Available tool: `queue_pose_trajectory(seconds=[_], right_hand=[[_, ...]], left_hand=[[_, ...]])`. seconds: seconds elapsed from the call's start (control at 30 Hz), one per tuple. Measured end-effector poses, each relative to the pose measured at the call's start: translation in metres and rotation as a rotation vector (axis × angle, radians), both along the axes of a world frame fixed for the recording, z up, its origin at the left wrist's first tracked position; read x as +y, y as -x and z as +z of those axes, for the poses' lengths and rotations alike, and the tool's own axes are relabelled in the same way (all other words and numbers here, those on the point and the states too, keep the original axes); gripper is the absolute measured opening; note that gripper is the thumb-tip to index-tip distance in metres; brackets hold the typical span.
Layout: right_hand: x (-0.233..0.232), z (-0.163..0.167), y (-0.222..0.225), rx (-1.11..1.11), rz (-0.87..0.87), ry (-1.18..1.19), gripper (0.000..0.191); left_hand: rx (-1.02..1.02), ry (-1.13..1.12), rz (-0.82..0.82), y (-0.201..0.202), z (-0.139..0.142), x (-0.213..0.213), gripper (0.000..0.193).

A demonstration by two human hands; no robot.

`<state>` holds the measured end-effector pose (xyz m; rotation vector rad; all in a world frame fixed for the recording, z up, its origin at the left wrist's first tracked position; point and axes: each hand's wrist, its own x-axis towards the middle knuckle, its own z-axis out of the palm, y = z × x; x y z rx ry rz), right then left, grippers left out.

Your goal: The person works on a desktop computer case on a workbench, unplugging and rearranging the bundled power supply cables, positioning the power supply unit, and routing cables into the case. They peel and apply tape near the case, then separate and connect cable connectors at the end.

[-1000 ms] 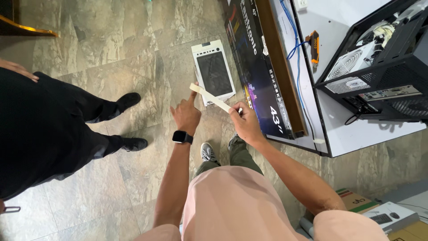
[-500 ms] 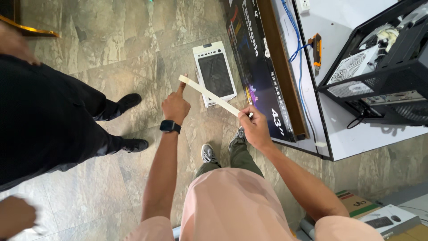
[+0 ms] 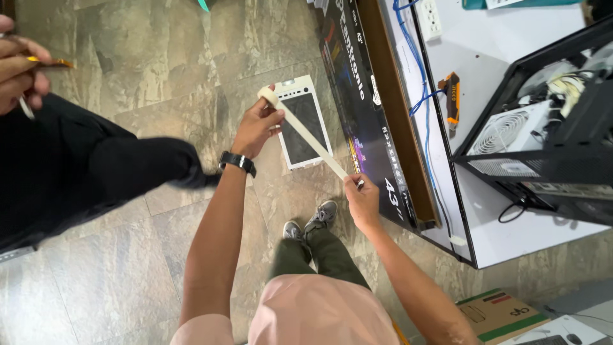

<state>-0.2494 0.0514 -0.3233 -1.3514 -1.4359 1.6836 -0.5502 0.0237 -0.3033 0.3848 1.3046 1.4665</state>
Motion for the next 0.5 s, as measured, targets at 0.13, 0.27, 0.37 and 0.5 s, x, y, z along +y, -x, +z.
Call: queue_pose_trajectory(seconds=[0.13,0.27,0.37,0.5], right_hand=[[0.01,-0.028,0.013,0.066,-0.124,0.116,0.012],[0.011,-0.055,0.032,-0.005,-0.195,0.168,0.014],[0.009,-0.077,0.045,0.008,-0.222,0.248,0.011],[0.009,-0.101,0.065,0.011,-0.263,0.241,0.013]], left_hand=[[0.063,0.046,0.035,-0.009,-0.021,0.024,0.072],[0.071,0.179,0.017,-0.001,-0.044,0.044,0.069],[0.03,0.138,-0.008,0.014,-0.066,0.058,0.056],[0.053,0.216,-0.055,0.023,-0.097,0.075,0.039]])
